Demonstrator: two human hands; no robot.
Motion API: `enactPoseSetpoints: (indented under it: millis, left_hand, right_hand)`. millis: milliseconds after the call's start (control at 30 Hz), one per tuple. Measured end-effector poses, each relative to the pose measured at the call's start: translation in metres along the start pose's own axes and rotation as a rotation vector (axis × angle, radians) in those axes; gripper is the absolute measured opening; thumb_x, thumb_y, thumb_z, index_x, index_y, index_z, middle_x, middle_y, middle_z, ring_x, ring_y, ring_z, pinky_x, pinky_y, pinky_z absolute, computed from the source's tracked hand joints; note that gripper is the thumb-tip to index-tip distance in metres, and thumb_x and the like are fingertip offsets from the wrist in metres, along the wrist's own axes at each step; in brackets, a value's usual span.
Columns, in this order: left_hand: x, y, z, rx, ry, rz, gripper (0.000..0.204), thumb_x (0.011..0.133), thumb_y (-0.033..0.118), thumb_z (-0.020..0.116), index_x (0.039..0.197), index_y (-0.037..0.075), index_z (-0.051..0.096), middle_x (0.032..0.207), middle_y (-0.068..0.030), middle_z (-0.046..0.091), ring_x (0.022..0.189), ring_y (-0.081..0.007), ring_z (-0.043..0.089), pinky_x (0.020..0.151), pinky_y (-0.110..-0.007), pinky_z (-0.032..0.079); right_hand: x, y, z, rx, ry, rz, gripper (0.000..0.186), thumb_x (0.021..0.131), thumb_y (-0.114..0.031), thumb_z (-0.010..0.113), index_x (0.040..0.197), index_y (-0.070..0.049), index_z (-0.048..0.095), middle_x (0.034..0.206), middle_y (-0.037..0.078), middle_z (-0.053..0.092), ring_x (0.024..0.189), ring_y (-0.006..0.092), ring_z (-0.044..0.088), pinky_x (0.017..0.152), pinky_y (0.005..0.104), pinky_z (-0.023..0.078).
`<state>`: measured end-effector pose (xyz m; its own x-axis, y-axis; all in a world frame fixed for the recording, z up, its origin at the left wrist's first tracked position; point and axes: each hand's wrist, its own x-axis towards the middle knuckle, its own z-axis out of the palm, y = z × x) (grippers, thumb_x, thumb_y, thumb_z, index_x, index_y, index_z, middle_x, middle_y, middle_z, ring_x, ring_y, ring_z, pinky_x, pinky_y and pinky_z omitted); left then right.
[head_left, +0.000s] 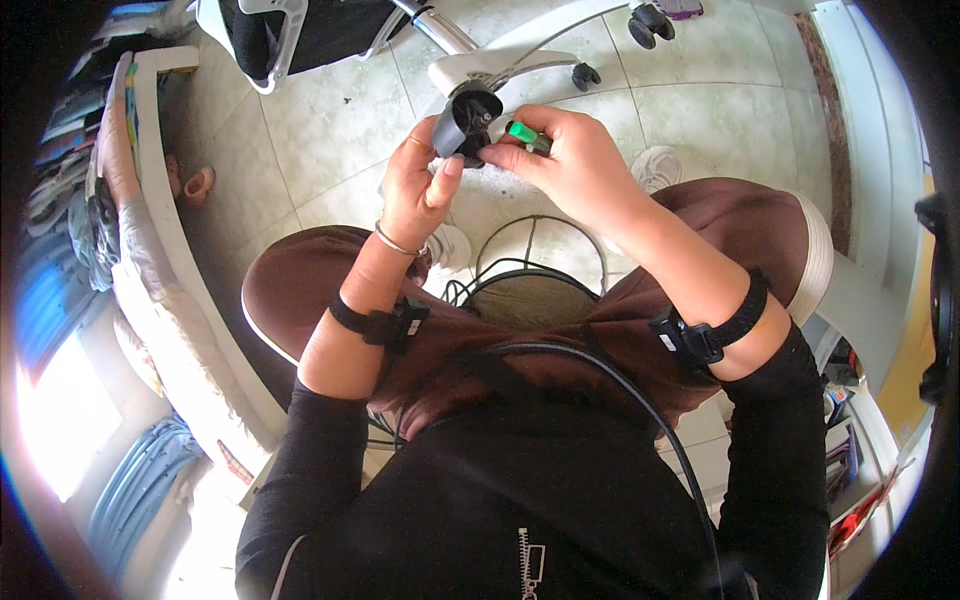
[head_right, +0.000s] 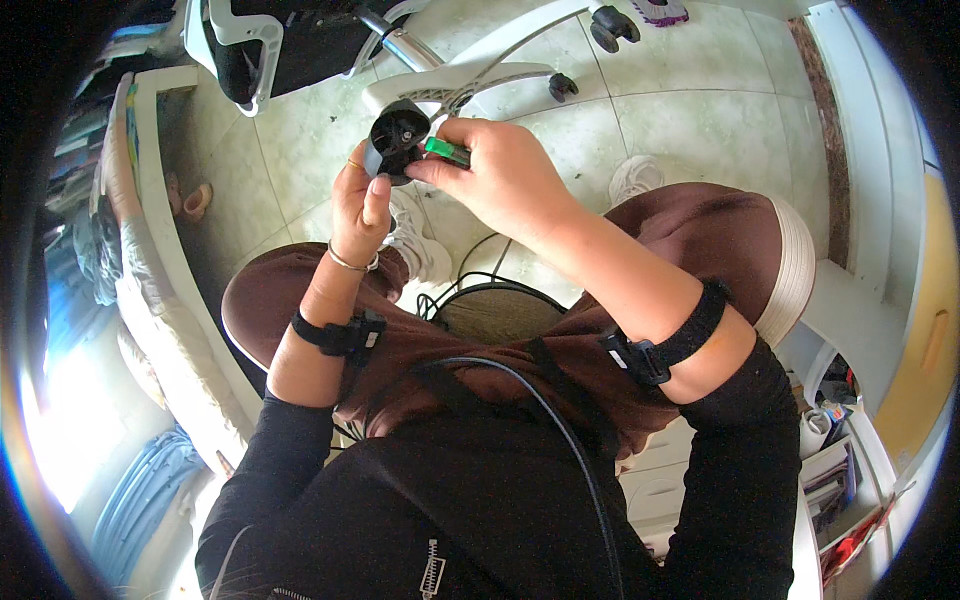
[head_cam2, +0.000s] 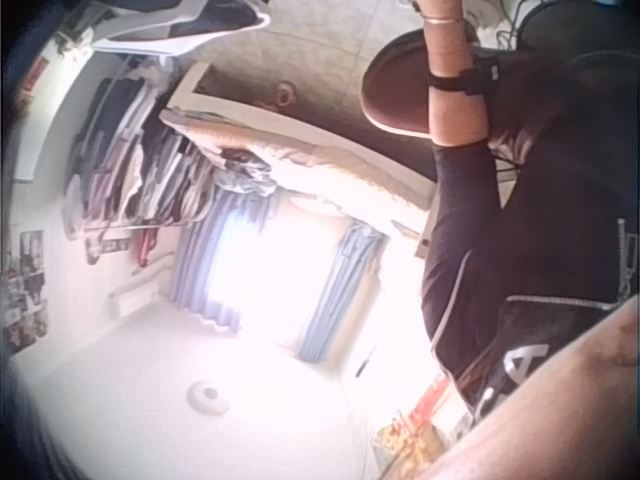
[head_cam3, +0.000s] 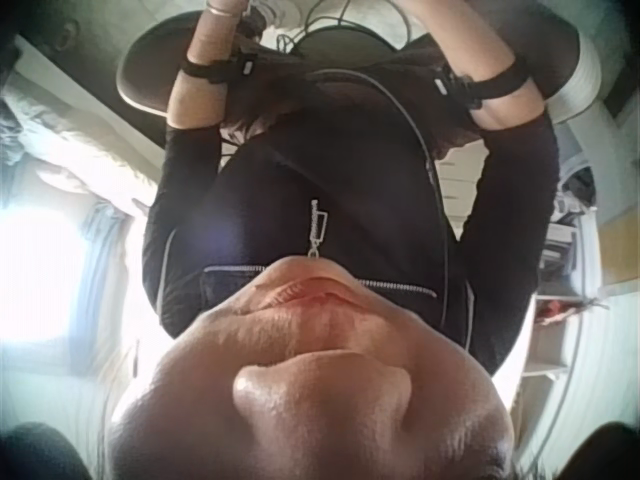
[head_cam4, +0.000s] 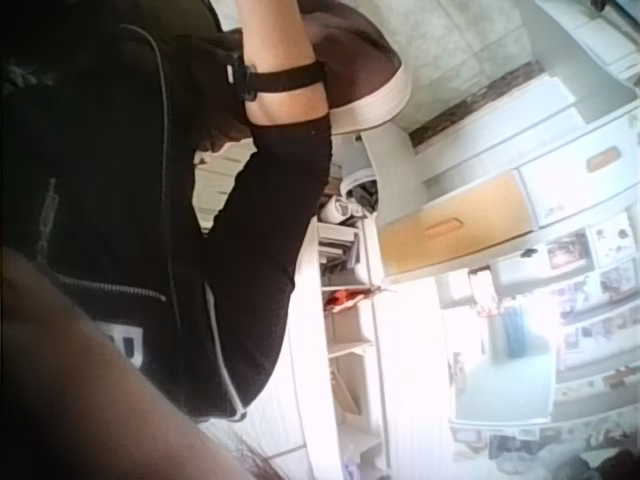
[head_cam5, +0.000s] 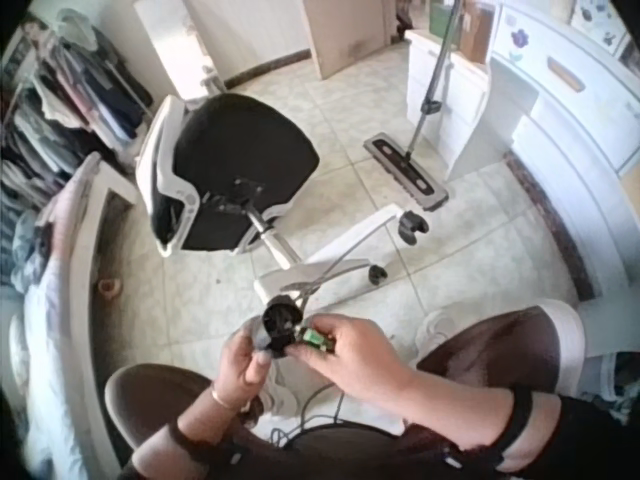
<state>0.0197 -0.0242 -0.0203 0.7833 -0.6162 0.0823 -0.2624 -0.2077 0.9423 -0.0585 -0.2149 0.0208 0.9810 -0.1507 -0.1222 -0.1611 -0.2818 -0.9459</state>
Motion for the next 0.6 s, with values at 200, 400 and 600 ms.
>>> enactPoseSetpoints:
  millis: [200,400,600]
  left_hand:
    - [0.001,0.005,-0.001,-0.026,-0.079,-0.061,0.05,0.094,0.037,0.048,0.118,-0.007,0.048,0.106,-0.0138,0.063,0.098,-0.019,0.06,0.089,-0.031,0.045]
    - [0.005,0.021,0.004,0.17,0.001,0.024,0.038,0.093,0.029,0.049,0.109,-0.006,0.049,0.083,-0.007,0.061,0.071,-0.0102,0.05,0.067,-0.024,0.044]
    - [0.008,0.034,0.0,0.211,0.015,-0.069,0.044,0.087,0.037,0.06,0.104,-0.003,0.056,0.081,-0.0138,0.067,0.072,-0.0216,0.063,0.064,-0.031,0.049]
  right_hand:
    - [-0.002,0.013,-0.009,-0.185,0.028,-0.145,0.019,0.08,-0.024,0.068,0.091,-0.009,0.068,0.076,0.011,0.065,0.067,0.0282,0.06,0.062,0.0356,0.047]
    - [-0.007,0.007,-0.039,-0.43,-0.044,0.024,0.019,0.087,-0.025,0.061,0.094,-0.01,0.069,0.069,0.005,0.065,0.057,0.0139,0.055,0.059,0.0274,0.044]
    - [-0.011,0.003,-0.043,-0.52,-0.123,0.104,0.018,0.087,-0.018,0.059,0.101,-0.009,0.067,0.075,0.01,0.066,0.071,0.0263,0.064,0.067,0.0336,0.05]
